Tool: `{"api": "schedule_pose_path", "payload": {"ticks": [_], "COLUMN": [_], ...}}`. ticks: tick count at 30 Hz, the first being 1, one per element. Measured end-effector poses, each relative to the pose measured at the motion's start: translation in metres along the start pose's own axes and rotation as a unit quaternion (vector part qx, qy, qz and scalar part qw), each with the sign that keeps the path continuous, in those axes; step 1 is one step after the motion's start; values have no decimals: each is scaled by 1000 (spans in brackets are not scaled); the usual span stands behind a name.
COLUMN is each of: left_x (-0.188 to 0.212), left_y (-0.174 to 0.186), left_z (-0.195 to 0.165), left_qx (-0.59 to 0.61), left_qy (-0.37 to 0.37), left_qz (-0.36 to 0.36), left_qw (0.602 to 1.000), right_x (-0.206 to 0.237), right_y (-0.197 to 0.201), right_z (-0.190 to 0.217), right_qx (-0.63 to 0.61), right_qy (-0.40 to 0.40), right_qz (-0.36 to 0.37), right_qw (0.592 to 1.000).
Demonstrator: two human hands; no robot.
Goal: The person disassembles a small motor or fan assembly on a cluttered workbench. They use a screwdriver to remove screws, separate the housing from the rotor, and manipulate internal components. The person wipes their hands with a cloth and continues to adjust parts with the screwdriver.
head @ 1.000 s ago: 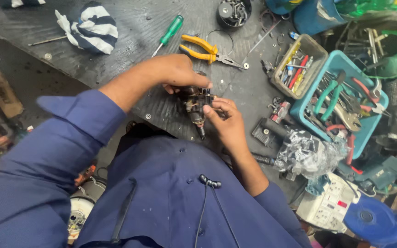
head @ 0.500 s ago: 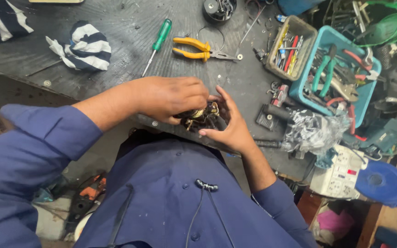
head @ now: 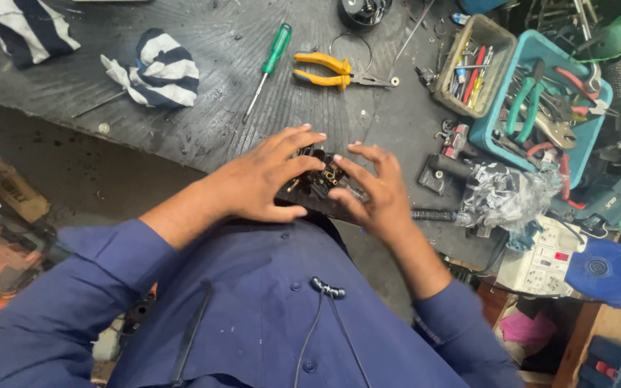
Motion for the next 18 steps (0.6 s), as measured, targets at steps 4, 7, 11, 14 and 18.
{"api": "schedule_pose_path", "payload": {"ticks": [4,7,11,14,18], "left_x": [-1,-2,-1,1,3], "left_y": [-22,-38,-51,-58,-70], "left_z": [-14,-19,-25,-32,-40], "left_qx": [-37,-86,-101,-116,-139], "left_qy": [49,87,110,124,146], "left_qz": [-64,-97,-137,-169,-202], "left_qw": [996,988,979,971,958], "right_x": [-33,-58,-76,-78,-77], "right_y": [24,33,35,34,35], "right_z": [-14,-22,-26,-29,-40], "right_qx": [83,68,76,83,87], "right_qy": [235,328,403,465,522], "right_qz": [93,162,177,177,152], "right_qw": [964,928,894,863,835]}}
Point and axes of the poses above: each hand's wrist, its own x-axis away from the middle knuckle, its own y-axis out of the back of the hand, z = x × y, the point moved 1 cm from there along -x, towards the middle knuckle, and after that the axes turned 3 degrees about -z, right-handed, at the moved point
